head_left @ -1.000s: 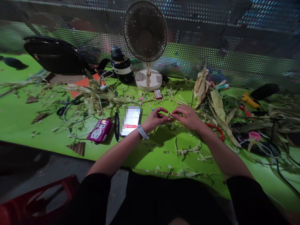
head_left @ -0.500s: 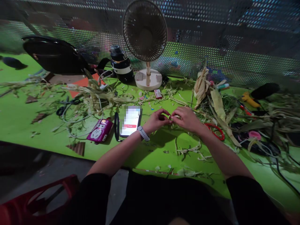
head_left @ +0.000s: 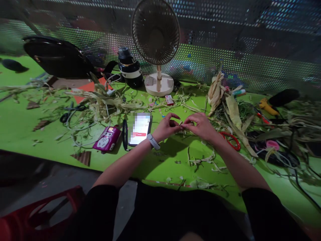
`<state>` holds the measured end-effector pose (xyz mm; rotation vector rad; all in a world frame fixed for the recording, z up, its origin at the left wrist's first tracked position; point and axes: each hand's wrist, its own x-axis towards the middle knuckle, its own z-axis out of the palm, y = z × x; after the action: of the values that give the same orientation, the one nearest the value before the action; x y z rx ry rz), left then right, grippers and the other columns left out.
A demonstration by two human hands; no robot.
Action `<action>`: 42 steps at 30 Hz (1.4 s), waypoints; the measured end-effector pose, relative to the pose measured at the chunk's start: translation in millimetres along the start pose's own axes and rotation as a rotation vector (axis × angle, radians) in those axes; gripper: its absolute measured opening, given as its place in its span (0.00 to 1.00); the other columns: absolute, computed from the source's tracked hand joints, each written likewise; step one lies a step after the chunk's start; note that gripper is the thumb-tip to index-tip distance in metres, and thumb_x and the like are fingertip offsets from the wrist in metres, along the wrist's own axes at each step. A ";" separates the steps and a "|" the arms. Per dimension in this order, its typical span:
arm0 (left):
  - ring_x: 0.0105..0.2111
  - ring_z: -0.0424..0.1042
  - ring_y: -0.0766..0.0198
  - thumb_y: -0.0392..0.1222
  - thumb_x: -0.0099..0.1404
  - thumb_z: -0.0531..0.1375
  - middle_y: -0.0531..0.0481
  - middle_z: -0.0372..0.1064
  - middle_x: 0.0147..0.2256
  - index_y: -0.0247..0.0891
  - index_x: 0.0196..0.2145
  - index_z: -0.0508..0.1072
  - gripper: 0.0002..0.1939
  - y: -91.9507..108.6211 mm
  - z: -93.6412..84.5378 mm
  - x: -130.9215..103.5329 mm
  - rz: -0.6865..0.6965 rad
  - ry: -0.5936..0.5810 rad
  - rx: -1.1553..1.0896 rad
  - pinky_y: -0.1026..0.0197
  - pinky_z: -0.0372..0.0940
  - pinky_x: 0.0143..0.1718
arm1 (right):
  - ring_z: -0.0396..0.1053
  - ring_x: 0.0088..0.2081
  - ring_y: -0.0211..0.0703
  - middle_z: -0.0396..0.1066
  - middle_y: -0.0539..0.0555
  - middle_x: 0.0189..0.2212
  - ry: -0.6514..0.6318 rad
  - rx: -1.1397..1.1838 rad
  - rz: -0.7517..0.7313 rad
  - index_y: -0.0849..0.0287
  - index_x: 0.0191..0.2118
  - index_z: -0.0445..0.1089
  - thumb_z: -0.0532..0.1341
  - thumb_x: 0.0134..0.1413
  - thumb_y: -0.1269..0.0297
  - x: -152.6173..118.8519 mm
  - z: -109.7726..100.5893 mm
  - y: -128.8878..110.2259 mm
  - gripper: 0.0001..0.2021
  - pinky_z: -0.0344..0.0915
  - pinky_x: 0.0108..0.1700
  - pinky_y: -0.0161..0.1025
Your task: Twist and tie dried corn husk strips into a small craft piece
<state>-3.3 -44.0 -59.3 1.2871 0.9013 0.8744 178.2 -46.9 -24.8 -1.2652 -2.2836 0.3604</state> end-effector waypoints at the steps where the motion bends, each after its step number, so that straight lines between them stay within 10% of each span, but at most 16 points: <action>1: 0.23 0.69 0.70 0.41 0.50 0.68 0.55 0.69 0.24 0.37 0.40 0.61 0.24 -0.8 -0.2 0.5 0.008 0.001 -0.004 0.68 0.60 0.25 | 0.68 0.33 0.43 0.74 0.51 0.27 -0.012 0.006 -0.025 0.57 0.28 0.73 0.64 0.52 0.62 -0.3 -0.9 0.6 0.06 0.53 0.43 0.44; 17: 0.24 0.68 0.70 0.43 0.53 0.67 0.55 0.69 0.24 0.36 0.41 0.61 0.22 2.3 2.9 -5.2 0.098 0.037 0.213 0.68 0.59 0.25 | 0.66 0.38 0.46 0.74 0.54 0.30 0.024 -0.267 -0.172 0.59 0.32 0.70 0.57 0.57 0.65 -4.0 7.9 -3.0 0.07 0.49 0.52 0.46; 29: 0.27 0.74 0.66 0.40 0.51 0.68 0.52 0.72 0.26 0.35 0.42 0.61 0.25 2.4 -2.6 -0.5 0.078 -0.018 0.099 0.65 0.67 0.30 | 0.68 0.38 0.48 0.74 0.51 0.29 -0.021 0.147 0.108 0.57 0.39 0.68 0.63 0.52 0.57 -1.4 -2.5 -2.8 0.12 0.56 0.47 0.45; 42: 0.31 0.76 0.65 0.34 0.56 0.63 0.49 0.76 0.32 0.35 0.50 0.58 0.26 0.7 -0.7 -6.5 0.323 -0.084 0.541 0.66 0.64 0.32 | 0.68 0.37 0.47 0.74 0.57 0.35 -0.181 0.100 0.171 0.60 0.33 0.70 0.60 0.48 0.62 0.4 -0.1 -8.6 0.08 0.60 0.42 0.43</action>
<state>-6.6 -49.7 -58.3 1.9645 0.9093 0.8431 171.9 -51.2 -20.7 -1.4312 -2.2765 0.6665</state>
